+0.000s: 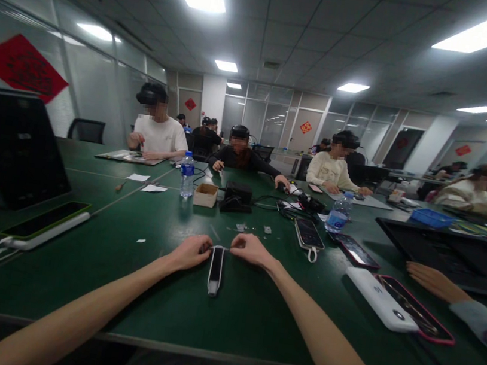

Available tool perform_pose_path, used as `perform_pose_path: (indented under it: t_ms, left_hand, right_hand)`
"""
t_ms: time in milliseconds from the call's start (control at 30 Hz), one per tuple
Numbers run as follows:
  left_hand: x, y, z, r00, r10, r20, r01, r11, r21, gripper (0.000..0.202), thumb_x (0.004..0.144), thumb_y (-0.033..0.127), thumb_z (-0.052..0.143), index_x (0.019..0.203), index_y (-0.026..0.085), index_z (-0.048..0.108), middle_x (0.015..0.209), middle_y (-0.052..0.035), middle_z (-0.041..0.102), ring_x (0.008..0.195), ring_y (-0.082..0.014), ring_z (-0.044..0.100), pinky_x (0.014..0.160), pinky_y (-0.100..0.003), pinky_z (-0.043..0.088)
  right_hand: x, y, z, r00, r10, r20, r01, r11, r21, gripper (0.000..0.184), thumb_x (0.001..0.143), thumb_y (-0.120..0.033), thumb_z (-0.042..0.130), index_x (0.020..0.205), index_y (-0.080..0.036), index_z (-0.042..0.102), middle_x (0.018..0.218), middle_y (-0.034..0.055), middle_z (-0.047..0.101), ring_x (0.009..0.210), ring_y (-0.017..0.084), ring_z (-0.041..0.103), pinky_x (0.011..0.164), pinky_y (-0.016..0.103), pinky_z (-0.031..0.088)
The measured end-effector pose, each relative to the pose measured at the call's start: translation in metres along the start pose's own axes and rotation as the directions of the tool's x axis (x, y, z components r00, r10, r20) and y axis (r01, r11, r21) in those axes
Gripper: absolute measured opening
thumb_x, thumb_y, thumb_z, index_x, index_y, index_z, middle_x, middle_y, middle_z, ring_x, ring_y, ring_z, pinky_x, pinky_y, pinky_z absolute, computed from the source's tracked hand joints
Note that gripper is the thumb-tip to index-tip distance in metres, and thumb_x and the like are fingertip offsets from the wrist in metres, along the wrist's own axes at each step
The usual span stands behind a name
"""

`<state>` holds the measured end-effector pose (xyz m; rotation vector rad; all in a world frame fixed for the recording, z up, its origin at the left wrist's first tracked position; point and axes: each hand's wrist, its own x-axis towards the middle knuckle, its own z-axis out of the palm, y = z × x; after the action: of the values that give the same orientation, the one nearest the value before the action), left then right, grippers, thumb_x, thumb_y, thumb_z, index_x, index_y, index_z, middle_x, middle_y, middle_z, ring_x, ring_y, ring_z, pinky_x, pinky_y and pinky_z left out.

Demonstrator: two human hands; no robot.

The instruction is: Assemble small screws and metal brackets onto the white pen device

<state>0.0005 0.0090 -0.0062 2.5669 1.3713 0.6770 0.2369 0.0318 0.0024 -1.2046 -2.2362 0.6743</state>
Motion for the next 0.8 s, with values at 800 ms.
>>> perform_pose_path:
  t_ms: [800]
  left_hand:
    - [0.0014,-0.0015,-0.0023,1.0,-0.01,0.014,0.01,0.999,0.031,0.01,0.079,0.02,0.05,0.082,0.018,0.06,0.073,-0.0007,0.061,0.068,-0.0154,0.056,0.062,-0.026,0.04]
  right_hand:
    - [-0.0043,-0.0082,0.0042,0.999,0.025,0.022,-0.027,0.995,0.092,0.022,0.073,-0.032,0.065,0.088,-0.017,0.07,0.085,0.0025,0.068,0.075,0.015,0.059,0.068,0.026,0.045]
